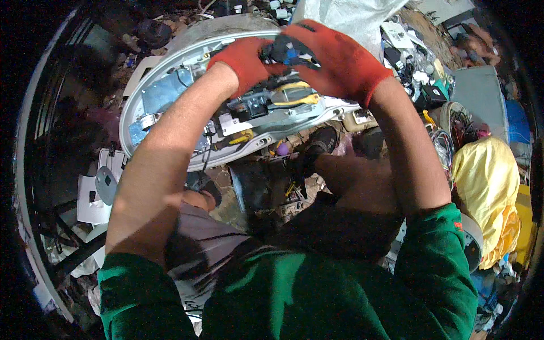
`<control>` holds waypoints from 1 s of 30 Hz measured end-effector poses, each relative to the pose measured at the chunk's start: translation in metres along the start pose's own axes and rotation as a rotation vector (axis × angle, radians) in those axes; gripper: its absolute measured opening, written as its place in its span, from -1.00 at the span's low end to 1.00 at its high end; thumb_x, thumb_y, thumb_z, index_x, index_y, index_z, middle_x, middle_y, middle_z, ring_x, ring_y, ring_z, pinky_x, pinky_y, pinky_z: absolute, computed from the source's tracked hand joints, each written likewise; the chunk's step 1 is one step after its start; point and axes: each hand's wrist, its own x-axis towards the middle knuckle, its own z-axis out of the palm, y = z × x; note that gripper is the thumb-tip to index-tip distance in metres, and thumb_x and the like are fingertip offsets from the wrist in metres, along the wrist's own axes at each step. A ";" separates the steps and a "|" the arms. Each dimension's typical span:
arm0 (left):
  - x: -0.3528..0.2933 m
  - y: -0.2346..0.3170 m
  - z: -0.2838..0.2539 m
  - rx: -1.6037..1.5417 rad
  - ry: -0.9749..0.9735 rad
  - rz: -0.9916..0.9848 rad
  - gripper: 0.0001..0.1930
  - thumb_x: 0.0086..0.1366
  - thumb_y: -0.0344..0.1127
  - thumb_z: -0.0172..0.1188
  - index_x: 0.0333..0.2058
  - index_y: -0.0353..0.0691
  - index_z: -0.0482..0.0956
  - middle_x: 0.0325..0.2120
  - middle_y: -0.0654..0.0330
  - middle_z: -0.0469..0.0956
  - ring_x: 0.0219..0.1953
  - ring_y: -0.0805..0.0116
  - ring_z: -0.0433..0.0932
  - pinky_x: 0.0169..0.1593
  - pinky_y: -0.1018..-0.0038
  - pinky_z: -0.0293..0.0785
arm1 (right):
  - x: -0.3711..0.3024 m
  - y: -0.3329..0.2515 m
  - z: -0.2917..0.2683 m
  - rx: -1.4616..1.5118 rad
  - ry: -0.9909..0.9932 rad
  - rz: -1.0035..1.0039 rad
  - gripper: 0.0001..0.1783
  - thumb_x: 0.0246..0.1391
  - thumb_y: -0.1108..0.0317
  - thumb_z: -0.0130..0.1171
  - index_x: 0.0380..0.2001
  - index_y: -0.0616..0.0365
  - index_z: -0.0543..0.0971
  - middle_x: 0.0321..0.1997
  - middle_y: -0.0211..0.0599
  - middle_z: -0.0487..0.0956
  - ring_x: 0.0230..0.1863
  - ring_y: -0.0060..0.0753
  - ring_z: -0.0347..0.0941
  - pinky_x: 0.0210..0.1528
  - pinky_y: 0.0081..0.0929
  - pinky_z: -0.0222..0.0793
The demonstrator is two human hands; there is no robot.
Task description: The person uses pliers and a screwdriver to remove components, wires, and a circuit board from a white plastic appliance housing.
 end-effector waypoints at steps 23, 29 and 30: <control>0.002 -0.005 0.012 0.332 0.144 0.102 -0.50 0.11 0.02 0.33 -0.05 -0.16 0.59 -0.18 0.00 0.65 -0.09 0.09 0.62 0.00 0.25 0.47 | 0.008 -0.024 -0.029 0.053 -0.176 0.170 -0.57 0.04 0.11 0.13 -0.12 0.20 0.50 -0.09 0.14 0.57 0.02 0.14 0.48 0.05 -0.10 0.39; 0.003 0.011 0.012 0.144 0.058 -0.002 -0.57 0.16 0.00 0.30 -0.11 -0.19 0.61 -0.23 0.01 0.66 -0.17 0.18 0.64 -0.04 0.32 0.49 | -0.001 -0.003 0.004 -0.011 -0.060 0.138 -0.53 0.01 0.29 0.16 0.04 0.05 0.44 -0.03 -0.05 0.53 0.02 0.10 0.46 0.08 -0.11 0.38; 0.000 0.008 0.012 0.096 0.063 0.032 -0.56 0.16 0.01 0.30 -0.11 -0.20 0.60 -0.25 0.04 0.66 -0.18 0.21 0.63 -0.04 0.33 0.50 | 0.003 -0.014 -0.011 0.026 -0.178 0.128 -0.54 -0.02 0.35 0.14 0.03 0.04 0.45 -0.06 -0.05 0.53 0.01 0.09 0.47 0.08 -0.12 0.38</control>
